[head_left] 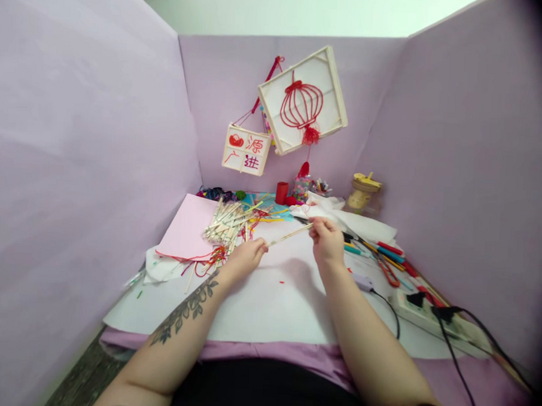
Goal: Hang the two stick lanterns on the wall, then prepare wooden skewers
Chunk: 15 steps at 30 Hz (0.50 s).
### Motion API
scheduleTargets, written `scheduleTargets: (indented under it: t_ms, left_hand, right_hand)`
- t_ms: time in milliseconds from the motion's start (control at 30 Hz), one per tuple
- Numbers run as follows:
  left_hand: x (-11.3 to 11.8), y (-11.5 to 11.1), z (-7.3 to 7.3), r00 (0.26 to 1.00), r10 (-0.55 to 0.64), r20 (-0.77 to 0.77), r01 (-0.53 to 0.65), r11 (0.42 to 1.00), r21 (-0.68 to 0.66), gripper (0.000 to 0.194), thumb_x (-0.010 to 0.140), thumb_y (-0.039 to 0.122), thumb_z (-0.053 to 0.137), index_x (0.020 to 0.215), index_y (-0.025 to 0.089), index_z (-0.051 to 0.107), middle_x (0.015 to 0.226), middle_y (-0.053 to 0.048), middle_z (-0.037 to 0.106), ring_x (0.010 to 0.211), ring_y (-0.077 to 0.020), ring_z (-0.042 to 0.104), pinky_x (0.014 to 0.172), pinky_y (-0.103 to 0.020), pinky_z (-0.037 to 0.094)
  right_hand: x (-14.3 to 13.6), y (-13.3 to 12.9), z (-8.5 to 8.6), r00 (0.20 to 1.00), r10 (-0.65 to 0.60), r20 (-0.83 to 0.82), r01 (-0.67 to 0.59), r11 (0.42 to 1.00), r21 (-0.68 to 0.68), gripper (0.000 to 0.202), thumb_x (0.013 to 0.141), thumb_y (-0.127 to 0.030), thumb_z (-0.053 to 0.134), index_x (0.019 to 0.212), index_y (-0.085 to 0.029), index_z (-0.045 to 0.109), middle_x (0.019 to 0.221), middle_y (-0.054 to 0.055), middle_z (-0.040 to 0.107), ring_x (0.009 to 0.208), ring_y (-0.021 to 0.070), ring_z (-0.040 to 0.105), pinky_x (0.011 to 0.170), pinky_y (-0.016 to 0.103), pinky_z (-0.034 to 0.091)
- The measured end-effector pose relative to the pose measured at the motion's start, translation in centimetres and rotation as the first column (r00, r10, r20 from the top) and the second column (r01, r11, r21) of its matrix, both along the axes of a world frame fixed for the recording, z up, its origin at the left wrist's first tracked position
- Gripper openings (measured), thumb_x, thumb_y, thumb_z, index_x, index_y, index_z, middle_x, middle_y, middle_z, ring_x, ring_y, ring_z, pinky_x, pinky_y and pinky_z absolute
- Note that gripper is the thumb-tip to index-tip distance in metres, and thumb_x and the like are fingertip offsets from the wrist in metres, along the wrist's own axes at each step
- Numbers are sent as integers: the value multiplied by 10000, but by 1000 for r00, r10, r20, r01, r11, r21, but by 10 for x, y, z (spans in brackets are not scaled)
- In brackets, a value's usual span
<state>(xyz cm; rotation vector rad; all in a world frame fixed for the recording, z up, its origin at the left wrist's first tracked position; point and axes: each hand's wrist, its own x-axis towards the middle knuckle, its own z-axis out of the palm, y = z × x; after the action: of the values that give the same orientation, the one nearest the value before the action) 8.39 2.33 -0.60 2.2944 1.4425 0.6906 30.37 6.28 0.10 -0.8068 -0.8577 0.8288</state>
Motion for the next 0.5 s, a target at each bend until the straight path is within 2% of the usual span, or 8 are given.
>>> scheduleTargets:
  t_ms: [67, 133, 200, 267, 333, 400, 467, 500]
  left_hand:
    - [-5, 5, 0, 996, 61, -69, -62, 998, -1, 251, 943, 303, 381, 946, 220, 618, 904, -55, 686, 851, -201, 615, 732, -276, 403]
    - [-12, 11, -1, 987, 149, -57, -148, 989, 24, 243, 937, 295, 386, 905, 214, 613, 872, -59, 680, 828, -203, 610, 721, -280, 398]
    - [-19, 19, -3, 965, 254, 66, -258, 964, 61, 263, 936, 297, 371, 852, 202, 601, 809, -53, 662, 785, -198, 597, 705, -283, 397]
    - [-25, 26, -4, 903, 349, 249, -379, 921, 85, 277, 927, 310, 364, 804, 193, 584, 742, -40, 633, 745, -190, 579, 682, -281, 400]
    - [-31, 31, -4, 796, 415, 440, -490, 869, 67, 270, 906, 328, 380, 765, 190, 565, 685, -23, 597, 697, -177, 558, 635, -268, 401]
    - [-35, 33, -3, 645, 445, 621, -555, 832, -20, 266, 893, 363, 391, 766, 190, 548, 617, 6, 541, 595, -149, 515, 553, -245, 381]
    - [-36, 34, -2, 480, 441, 759, -538, 831, -142, 271, 887, 407, 398, 806, 188, 537, 568, 42, 481, 480, -111, 438, 474, -220, 336]
    - [-35, 34, -1, 415, 432, 800, -503, 842, -194, 279, 879, 432, 413, 821, 185, 530, 556, 55, 465, 442, -95, 405, 447, -209, 315]
  right_hand:
    - [20, 8, 3, 988, -115, -98, 116, 993, 5, 235, 639, -359, 689, 721, -154, 607, 546, -50, 453, 474, 59, 367, 464, 206, 274]
    - [34, 10, 6, 959, -243, -146, 249, 968, 28, 226, 676, -371, 646, 725, -167, 562, 547, -68, 415, 469, 52, 338, 457, 197, 256]
    - [40, 10, 7, 916, -376, -138, 385, 922, 47, 218, 730, -379, 613, 741, -169, 557, 544, -69, 402, 471, 56, 342, 454, 199, 257]
    - [41, 9, 6, 883, -457, -105, 464, 884, 53, 235, 778, -403, 588, 774, -169, 568, 551, -65, 409, 475, 65, 367, 455, 207, 280]
    - [38, 11, 3, 878, -469, -98, 474, 880, 24, 273, 796, -448, 572, 802, -176, 559, 566, -65, 411, 473, 69, 373, 454, 211, 294]
    - [36, 12, 0, 864, -493, -101, 494, 869, -16, 305, 798, -485, 563, 819, -182, 549, 581, -64, 416, 475, 72, 372, 457, 212, 300]
    - [33, 10, -1, 858, -513, -15, 513, 858, -12, 330, 802, -507, 561, 827, -178, 567, 586, -55, 432, 495, 83, 384, 473, 219, 307]
    - [31, 8, -2, 873, -482, 70, 483, 876, 11, 346, 805, -517, 562, 824, -173, 588, 582, -48, 438, 510, 91, 392, 485, 225, 308]
